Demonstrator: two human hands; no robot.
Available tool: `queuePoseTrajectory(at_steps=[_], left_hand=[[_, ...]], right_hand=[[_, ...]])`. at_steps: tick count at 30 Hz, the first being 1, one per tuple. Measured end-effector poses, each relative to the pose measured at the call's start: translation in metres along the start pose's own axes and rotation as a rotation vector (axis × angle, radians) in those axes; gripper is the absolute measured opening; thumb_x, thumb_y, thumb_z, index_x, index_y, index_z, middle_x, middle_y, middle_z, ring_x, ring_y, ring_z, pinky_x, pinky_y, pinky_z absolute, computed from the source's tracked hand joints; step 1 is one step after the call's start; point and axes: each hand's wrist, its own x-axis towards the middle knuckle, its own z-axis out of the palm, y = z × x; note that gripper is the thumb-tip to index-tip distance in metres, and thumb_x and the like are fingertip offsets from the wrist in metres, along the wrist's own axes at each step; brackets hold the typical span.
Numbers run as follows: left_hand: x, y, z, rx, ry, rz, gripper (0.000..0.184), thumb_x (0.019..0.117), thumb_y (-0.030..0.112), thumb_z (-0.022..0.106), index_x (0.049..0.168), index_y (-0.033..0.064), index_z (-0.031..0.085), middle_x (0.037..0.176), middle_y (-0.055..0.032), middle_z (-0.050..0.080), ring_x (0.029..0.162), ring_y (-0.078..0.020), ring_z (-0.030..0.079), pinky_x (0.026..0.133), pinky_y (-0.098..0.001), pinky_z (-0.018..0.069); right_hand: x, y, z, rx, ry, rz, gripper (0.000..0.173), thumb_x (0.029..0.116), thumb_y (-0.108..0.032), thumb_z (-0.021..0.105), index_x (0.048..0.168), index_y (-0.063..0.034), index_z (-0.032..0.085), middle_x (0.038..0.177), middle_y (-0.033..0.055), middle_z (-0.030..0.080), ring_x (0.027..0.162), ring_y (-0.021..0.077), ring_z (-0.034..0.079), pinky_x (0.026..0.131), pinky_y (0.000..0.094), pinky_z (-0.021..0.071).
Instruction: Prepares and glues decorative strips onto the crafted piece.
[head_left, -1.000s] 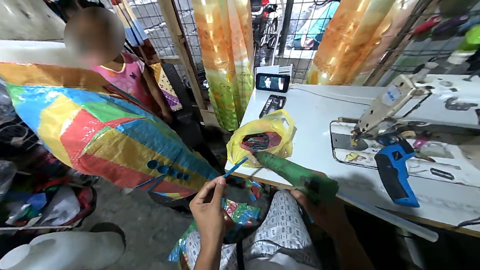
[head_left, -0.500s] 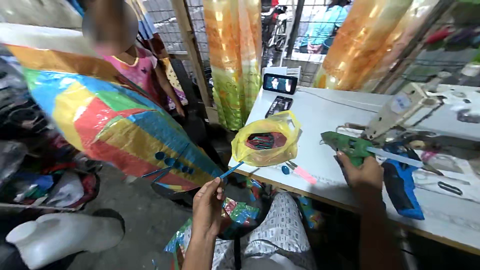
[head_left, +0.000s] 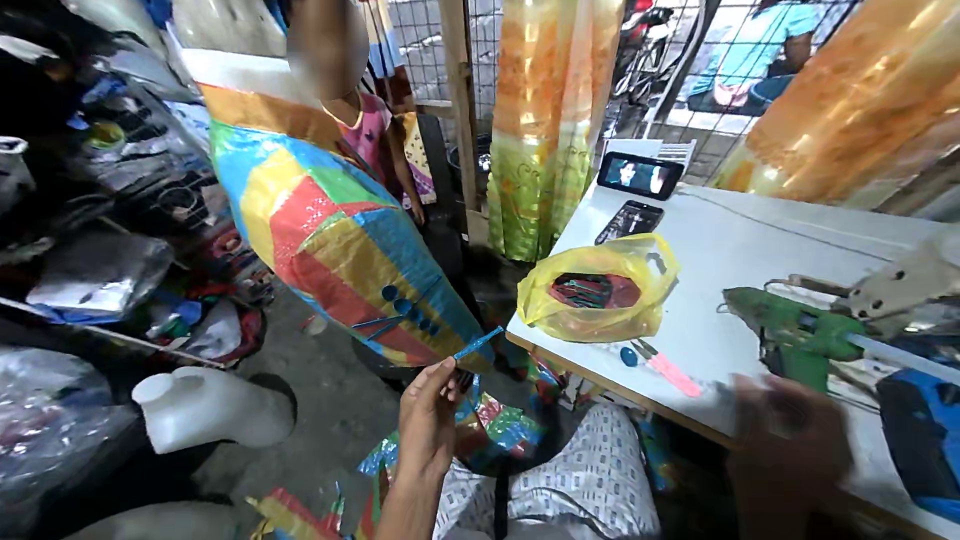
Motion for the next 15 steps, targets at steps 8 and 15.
queuePoseTrajectory(at_steps=[8,15], left_hand=[[-0.011,0.003,0.006,0.063,-0.051,0.188,0.028,0.1010,0.005,0.051,0.078,0.0095,0.066,0.063,0.0060,0.056,0.057,-0.0025,0.053,0.059,-0.0175,0.0480],[-0.013,0.007,-0.001,0.025,-0.020,0.148,0.028,0.1009,0.005,0.051,0.078,0.0079,0.066,0.062,0.0046,0.055,0.056,-0.0034,0.053,0.059,-0.0189,0.0497]], right_hand=[[0.011,-0.094,0.091,0.645,-0.294,-0.236,0.016,0.0949,-0.019,0.071,0.099,-0.0060,0.079,0.094,0.0040,0.074,0.095,0.0063,0.066,0.088,0.0179,0.0518],[0.007,-0.125,0.126,0.657,-0.204,-0.360,0.012,0.0922,-0.017,0.074,0.093,-0.0068,0.079,0.090,0.0056,0.074,0.090,0.0107,0.066,0.085,0.0184,0.0518]])
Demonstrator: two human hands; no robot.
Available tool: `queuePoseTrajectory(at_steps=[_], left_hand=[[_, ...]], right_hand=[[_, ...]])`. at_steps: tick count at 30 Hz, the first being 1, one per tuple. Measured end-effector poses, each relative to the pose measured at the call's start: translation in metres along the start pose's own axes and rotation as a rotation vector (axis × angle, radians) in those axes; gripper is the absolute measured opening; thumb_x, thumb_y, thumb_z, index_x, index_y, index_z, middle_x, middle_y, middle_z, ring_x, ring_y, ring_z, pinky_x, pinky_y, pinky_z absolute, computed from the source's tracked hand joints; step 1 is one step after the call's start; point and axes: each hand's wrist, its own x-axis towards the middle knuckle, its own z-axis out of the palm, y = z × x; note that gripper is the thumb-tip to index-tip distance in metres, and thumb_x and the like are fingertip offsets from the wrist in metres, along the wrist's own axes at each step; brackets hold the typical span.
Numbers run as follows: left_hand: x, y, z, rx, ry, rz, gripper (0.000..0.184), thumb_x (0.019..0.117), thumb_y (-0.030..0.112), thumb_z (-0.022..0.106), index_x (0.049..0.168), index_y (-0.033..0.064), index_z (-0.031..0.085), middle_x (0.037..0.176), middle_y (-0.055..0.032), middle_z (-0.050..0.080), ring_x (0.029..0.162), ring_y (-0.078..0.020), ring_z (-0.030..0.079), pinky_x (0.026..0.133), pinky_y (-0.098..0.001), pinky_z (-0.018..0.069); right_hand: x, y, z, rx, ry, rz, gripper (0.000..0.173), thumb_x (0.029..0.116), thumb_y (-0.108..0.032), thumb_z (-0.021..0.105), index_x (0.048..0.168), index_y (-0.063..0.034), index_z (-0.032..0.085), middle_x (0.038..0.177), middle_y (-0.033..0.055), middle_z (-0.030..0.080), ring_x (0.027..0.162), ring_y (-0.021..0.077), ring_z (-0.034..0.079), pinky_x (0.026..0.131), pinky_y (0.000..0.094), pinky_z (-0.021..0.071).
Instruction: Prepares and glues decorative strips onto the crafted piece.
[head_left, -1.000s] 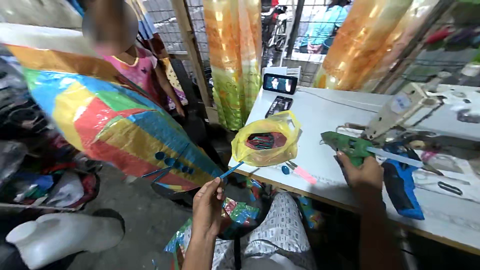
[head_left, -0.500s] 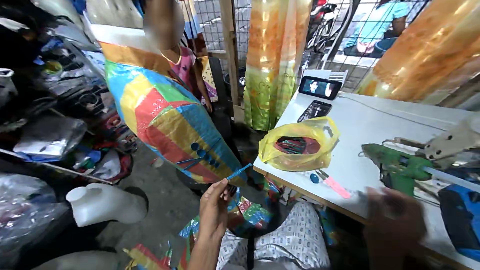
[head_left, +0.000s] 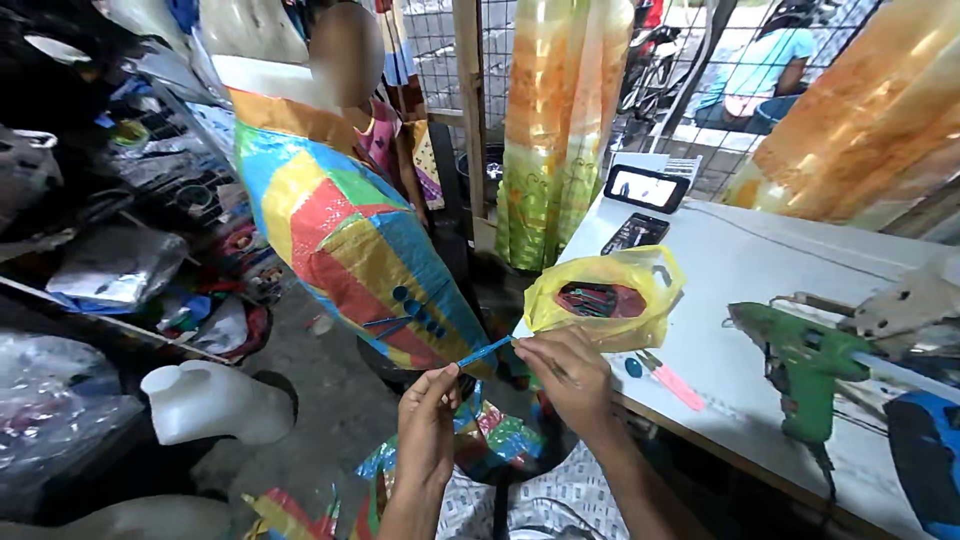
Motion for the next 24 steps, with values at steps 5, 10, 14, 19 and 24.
queuePoseTrajectory(at_steps=[5,10,14,19,24], left_hand=[[0.001,0.000,0.001,-0.010,-0.010,-0.004,0.028,0.1004,0.005,0.052,0.076,0.0084,0.065,0.062,0.0040,0.056,0.056,-0.0038,0.053,0.060,-0.0196,0.0499],[0.002,-0.002,0.003,-0.001,-0.005,0.005,0.026,0.0992,0.003,0.053,0.078,0.0067,0.067,0.064,0.0033,0.058,0.057,-0.0037,0.053,0.060,-0.0186,0.0491],[0.002,-0.001,0.005,0.003,-0.008,-0.002,0.026,0.0994,0.002,0.053,0.079,0.0057,0.067,0.064,0.0032,0.058,0.057,-0.0031,0.053,0.060,-0.0176,0.0487],[0.001,0.005,0.004,0.114,-0.018,0.135,0.019,0.0963,0.002,0.060,0.082,0.0067,0.071,0.070,0.0034,0.064,0.062,-0.0023,0.057,0.063,-0.0178,0.0498],[-0.004,0.007,0.005,0.265,-0.008,0.450,0.007,0.0915,0.003,0.069,0.090,0.0063,0.075,0.083,0.0040,0.073,0.073,-0.0010,0.065,0.069,-0.0171,0.0552]], right_hand=[[-0.001,0.005,0.009,-0.122,0.053,-0.098,0.011,0.0924,-0.019,0.074,0.091,-0.0092,0.079,0.087,0.0047,0.073,0.087,0.0141,0.065,0.082,0.0212,0.0516],[0.001,0.008,0.009,-0.167,0.045,-0.153,0.009,0.0940,-0.017,0.072,0.092,-0.0105,0.078,0.087,0.0047,0.073,0.086,0.0163,0.065,0.079,0.0254,0.0518],[0.005,0.011,0.007,-0.225,0.018,-0.237,0.010,0.0952,-0.016,0.070,0.092,-0.0103,0.077,0.086,0.0051,0.072,0.085,0.0186,0.065,0.077,0.0281,0.0514],[0.011,0.017,0.002,-0.275,-0.009,-0.370,0.009,0.0990,-0.014,0.065,0.097,-0.0112,0.073,0.090,0.0055,0.071,0.088,0.0210,0.063,0.082,0.0302,0.0497],[0.022,0.018,-0.002,-0.284,0.012,-0.465,0.007,0.1013,-0.016,0.063,0.100,-0.0127,0.069,0.091,0.0042,0.066,0.089,0.0201,0.058,0.085,0.0294,0.0465]])
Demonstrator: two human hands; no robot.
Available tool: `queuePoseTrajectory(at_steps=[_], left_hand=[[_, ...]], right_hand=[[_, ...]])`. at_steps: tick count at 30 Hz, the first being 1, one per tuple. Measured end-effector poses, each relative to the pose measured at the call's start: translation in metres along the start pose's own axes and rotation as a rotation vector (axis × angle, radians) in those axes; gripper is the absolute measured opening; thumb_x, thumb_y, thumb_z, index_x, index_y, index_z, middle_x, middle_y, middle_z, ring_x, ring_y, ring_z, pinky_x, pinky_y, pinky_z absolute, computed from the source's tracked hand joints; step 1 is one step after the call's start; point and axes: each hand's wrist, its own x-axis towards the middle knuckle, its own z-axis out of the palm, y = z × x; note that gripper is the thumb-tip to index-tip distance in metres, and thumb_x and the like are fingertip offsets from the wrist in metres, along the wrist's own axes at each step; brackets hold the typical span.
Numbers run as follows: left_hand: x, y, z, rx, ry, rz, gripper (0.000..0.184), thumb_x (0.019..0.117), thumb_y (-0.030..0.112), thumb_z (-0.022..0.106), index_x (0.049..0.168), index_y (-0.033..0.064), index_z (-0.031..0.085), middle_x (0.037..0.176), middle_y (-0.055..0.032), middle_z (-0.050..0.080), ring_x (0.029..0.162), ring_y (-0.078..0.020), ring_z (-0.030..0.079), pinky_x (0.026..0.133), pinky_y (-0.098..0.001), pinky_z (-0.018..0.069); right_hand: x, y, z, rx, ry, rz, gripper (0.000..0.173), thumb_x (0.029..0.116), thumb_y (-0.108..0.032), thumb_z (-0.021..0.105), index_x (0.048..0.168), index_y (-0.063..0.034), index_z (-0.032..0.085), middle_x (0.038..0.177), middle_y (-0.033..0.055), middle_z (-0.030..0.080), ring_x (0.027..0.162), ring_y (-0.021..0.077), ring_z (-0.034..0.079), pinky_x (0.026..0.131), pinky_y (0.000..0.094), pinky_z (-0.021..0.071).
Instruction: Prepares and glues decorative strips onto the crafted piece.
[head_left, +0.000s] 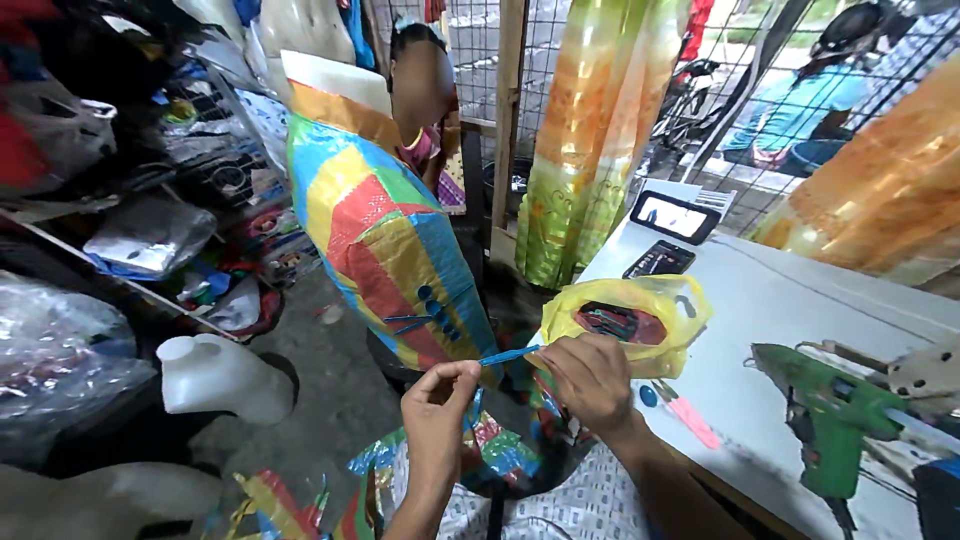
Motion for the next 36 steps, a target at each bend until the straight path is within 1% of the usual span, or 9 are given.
queuePoseTrajectory(at_steps=[4,7,10,14,18,21,27,30,36], left_hand=[[0.002,-0.007,-0.004,0.208,0.022,0.370,0.008,0.0929,0.012,0.071,0.094,0.0069,0.078,0.090,0.0047,0.073,0.086,-0.0009,0.067,0.081,-0.0181,0.0557],[0.013,-0.011,-0.016,0.503,0.002,0.749,0.012,0.0997,0.022,0.066,0.099,0.0133,0.075,0.093,0.0047,0.074,0.089,-0.0006,0.063,0.094,-0.0265,0.0416],[0.030,-0.003,-0.030,0.737,-0.082,1.045,0.010,0.1012,0.023,0.065,0.102,0.0134,0.070,0.088,-0.0017,0.068,0.081,-0.0105,0.059,0.093,-0.0336,0.0368],[0.057,0.026,-0.039,0.852,-0.284,1.211,0.008,0.1022,0.022,0.062,0.105,0.0158,0.066,0.088,-0.0022,0.065,0.081,-0.0133,0.058,0.094,-0.0342,0.0362],[0.099,0.063,-0.033,0.850,-0.559,1.221,0.010,0.0963,0.021,0.066,0.096,0.0129,0.071,0.086,-0.0038,0.068,0.081,-0.0147,0.060,0.092,-0.0370,0.0375],[0.136,0.083,-0.020,0.894,-0.765,1.166,0.012,0.0895,0.019,0.069,0.092,0.0098,0.076,0.086,-0.0057,0.072,0.080,-0.0184,0.064,0.086,-0.0448,0.0415],[0.179,0.100,0.002,1.092,-1.091,0.943,0.010,0.0883,0.019,0.071,0.090,0.0097,0.076,0.087,-0.0060,0.072,0.086,-0.0244,0.067,0.089,-0.0538,0.0434],[0.188,0.102,0.010,1.278,-1.171,0.781,0.010,0.0913,0.019,0.073,0.092,0.0107,0.077,0.090,-0.0063,0.072,0.095,-0.0258,0.066,0.099,-0.0566,0.0399],[0.199,0.084,0.021,1.442,-1.146,0.628,0.014,0.0922,0.023,0.075,0.094,0.0107,0.079,0.118,-0.0150,0.065,0.124,-0.0372,0.052,0.105,-0.0635,0.0332]], right_hand=[[0.006,-0.001,0.001,0.040,0.003,0.013,0.010,0.1030,-0.020,0.061,0.099,-0.0127,0.067,0.092,0.0043,0.065,0.091,0.0202,0.058,0.087,0.0295,0.0458],[0.006,-0.006,0.004,0.130,-0.019,0.101,0.014,0.1033,-0.024,0.061,0.096,-0.0130,0.067,0.092,0.0033,0.066,0.094,0.0185,0.059,0.090,0.0274,0.0456],[0.005,-0.010,0.006,0.268,-0.069,0.236,0.016,0.1024,-0.026,0.062,0.095,-0.0133,0.069,0.093,0.0018,0.069,0.100,0.0149,0.060,0.095,0.0246,0.0449],[0.006,-0.018,0.015,0.499,-0.071,0.415,0.016,0.0998,-0.026,0.065,0.094,-0.0122,0.068,0.095,-0.0007,0.070,0.103,0.0081,0.061,0.096,0.0203,0.0456],[0.013,-0.032,0.035,0.723,-0.039,0.606,0.011,0.0969,-0.017,0.066,0.094,-0.0068,0.070,0.095,-0.0008,0.070,0.100,0.0027,0.062,0.091,0.0182,0.0501],[0.018,-0.041,0.057,0.833,-0.034,0.782,0.011,0.0916,-0.003,0.063,0.098,0.0028,0.070,0.096,0.0064,0.070,0.096,0.0062,0.065,0.090,0.0227,0.0546],[0.024,-0.045,0.087,0.905,-0.078,1.042,0.011,0.0924,-0.002,0.066,0.101,0.0033,0.070,0.095,0.0065,0.072,0.089,0.0044,0.067,0.084,0.0218,0.0554],[0.013,-0.038,0.093,0.877,-0.141,1.165,0.013,0.0950,-0.003,0.065,0.104,0.0041,0.070,0.098,0.0087,0.072,0.091,0.0072,0.067,0.085,0.0239,0.0553],[-0.007,-0.013,0.111,0.704,-0.174,1.287,0.018,0.1008,-0.007,0.061,0.110,0.0060,0.068,0.103,0.0167,0.069,0.093,0.0191,0.065,0.085,0.0352,0.0533]])
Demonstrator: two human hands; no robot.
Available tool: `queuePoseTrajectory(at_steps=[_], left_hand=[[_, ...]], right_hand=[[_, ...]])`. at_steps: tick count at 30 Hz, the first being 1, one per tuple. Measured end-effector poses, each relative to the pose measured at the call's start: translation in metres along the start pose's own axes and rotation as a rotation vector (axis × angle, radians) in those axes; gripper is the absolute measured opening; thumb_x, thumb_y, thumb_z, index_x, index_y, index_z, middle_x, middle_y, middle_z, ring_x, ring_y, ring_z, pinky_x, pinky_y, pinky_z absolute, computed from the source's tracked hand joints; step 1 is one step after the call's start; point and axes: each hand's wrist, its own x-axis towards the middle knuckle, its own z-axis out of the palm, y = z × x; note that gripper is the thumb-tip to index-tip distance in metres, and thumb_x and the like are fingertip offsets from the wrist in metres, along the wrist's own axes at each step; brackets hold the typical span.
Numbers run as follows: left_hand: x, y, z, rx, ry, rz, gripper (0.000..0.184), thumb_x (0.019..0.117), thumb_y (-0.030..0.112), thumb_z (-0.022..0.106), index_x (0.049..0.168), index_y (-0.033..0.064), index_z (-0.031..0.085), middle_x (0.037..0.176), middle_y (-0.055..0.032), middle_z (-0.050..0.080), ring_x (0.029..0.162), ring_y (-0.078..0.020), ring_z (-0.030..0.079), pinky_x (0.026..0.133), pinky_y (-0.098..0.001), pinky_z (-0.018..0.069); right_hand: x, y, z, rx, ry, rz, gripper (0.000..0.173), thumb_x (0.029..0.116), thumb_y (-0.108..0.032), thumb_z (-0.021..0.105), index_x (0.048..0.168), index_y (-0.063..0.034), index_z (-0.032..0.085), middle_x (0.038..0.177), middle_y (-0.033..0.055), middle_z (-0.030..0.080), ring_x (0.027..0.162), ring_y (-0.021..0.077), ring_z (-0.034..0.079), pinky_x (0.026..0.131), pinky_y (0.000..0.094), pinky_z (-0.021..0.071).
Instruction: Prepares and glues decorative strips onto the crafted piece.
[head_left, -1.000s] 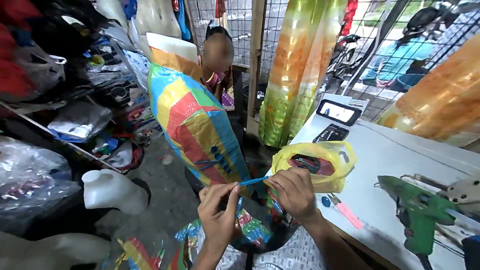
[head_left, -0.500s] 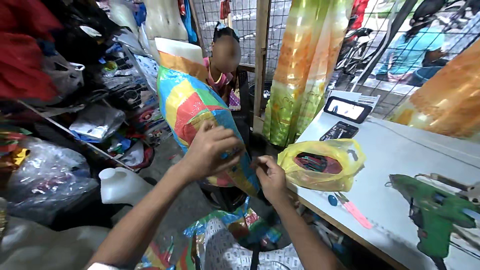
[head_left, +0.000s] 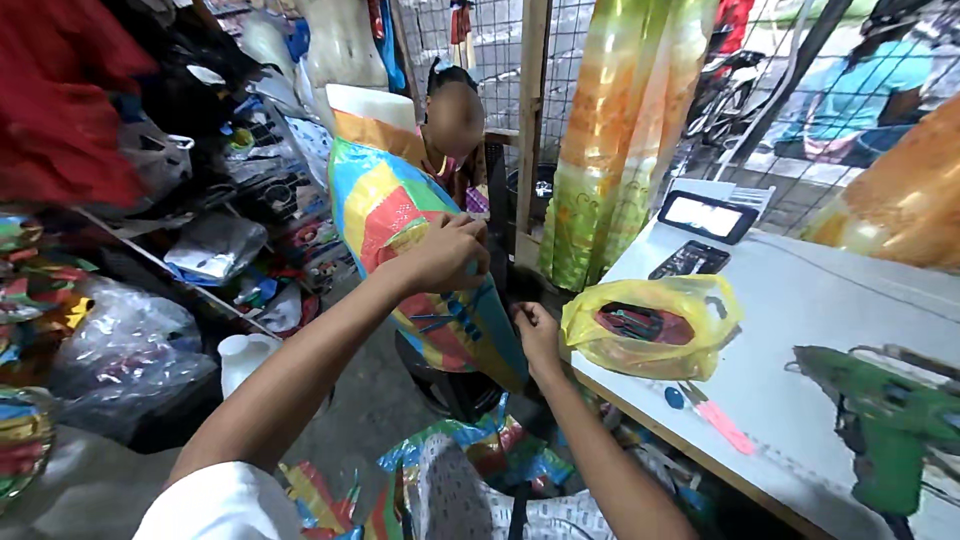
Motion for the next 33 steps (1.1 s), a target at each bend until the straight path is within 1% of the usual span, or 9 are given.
queuePoseTrajectory(at_steps=[2,5,7,9,14,20,25,29,33], left_hand=[[0.004,0.000,0.004,0.028,0.010,-0.018,0.013,0.0920,0.023,0.074,0.093,0.0112,0.079,0.125,-0.0164,0.062,0.127,-0.0384,0.050,0.106,-0.0635,0.0320],[0.005,0.000,0.009,0.065,0.032,-0.028,0.013,0.0926,0.022,0.073,0.093,0.0101,0.079,0.129,-0.0172,0.061,0.130,-0.0391,0.049,0.107,-0.0645,0.0311],[0.006,-0.002,0.012,0.082,0.056,-0.020,0.011,0.0912,0.020,0.074,0.091,0.0093,0.078,0.127,-0.0178,0.061,0.128,-0.0398,0.050,0.106,-0.0647,0.0316],[0.006,-0.003,0.016,0.092,0.077,-0.015,0.010,0.0904,0.018,0.075,0.089,0.0086,0.078,0.125,-0.0179,0.062,0.127,-0.0403,0.051,0.106,-0.0644,0.0320],[0.008,-0.001,0.018,0.124,0.078,-0.052,0.012,0.0921,0.018,0.072,0.089,0.0075,0.077,0.124,-0.0188,0.063,0.126,-0.0417,0.051,0.107,-0.0652,0.0313],[0.010,0.001,0.019,0.151,0.052,-0.081,0.012,0.0927,0.018,0.072,0.090,0.0078,0.077,0.124,-0.0182,0.062,0.126,-0.0413,0.051,0.106,-0.0653,0.0306],[0.011,0.003,0.020,0.170,0.027,-0.108,0.011,0.0920,0.018,0.073,0.090,0.0077,0.077,0.125,-0.0176,0.062,0.126,-0.0404,0.050,0.106,-0.0650,0.0308],[0.011,0.002,0.025,0.171,0.056,-0.096,0.010,0.0909,0.015,0.072,0.089,0.0067,0.077,0.124,-0.0188,0.063,0.129,-0.0426,0.050,0.107,-0.0683,0.0296],[0.012,0.002,0.025,0.199,0.044,-0.109,0.011,0.0916,0.016,0.073,0.090,0.0060,0.077,0.123,-0.0178,0.063,0.126,-0.0408,0.052,0.108,-0.0664,0.0304]], right_hand=[[0.004,0.003,-0.002,-0.009,0.014,0.010,0.019,0.1010,-0.009,0.061,0.111,0.0055,0.068,0.104,0.0174,0.069,0.094,0.0211,0.065,0.086,0.0370,0.0534],[0.003,0.004,-0.007,0.001,0.030,0.031,0.019,0.1009,-0.010,0.063,0.110,0.0054,0.068,0.105,0.0169,0.068,0.095,0.0202,0.065,0.086,0.0363,0.0527],[0.000,0.009,-0.008,0.009,0.038,0.042,0.017,0.1005,-0.010,0.063,0.108,0.0046,0.068,0.104,0.0159,0.068,0.095,0.0196,0.065,0.087,0.0358,0.0528],[-0.002,0.015,-0.008,0.016,0.040,0.050,0.017,0.1000,-0.010,0.064,0.108,0.0043,0.069,0.104,0.0164,0.069,0.097,0.0210,0.065,0.088,0.0378,0.0531],[-0.008,0.012,-0.010,0.024,0.026,0.069,0.018,0.1006,-0.012,0.064,0.109,0.0035,0.069,0.108,0.0169,0.068,0.101,0.0227,0.065,0.091,0.0394,0.0528],[-0.009,0.010,-0.013,0.043,0.038,0.059,0.017,0.1006,-0.012,0.064,0.108,0.0028,0.070,0.108,0.0170,0.068,0.103,0.0231,0.064,0.092,0.0391,0.0518],[-0.008,0.006,-0.011,0.043,0.031,0.036,0.017,0.1007,-0.013,0.064,0.107,0.0025,0.070,0.106,0.0161,0.069,0.100,0.0212,0.065,0.090,0.0374,0.0528],[-0.002,0.002,-0.009,0.010,-0.007,0.025,0.021,0.1013,-0.014,0.063,0.111,0.0034,0.070,0.111,0.0188,0.069,0.104,0.0253,0.066,0.094,0.0415,0.0527],[0.011,-0.010,-0.005,-0.020,-0.029,-0.043,0.021,0.1008,-0.013,0.064,0.114,0.0034,0.068,0.112,0.0195,0.068,0.101,0.0264,0.066,0.091,0.0418,0.0538]])
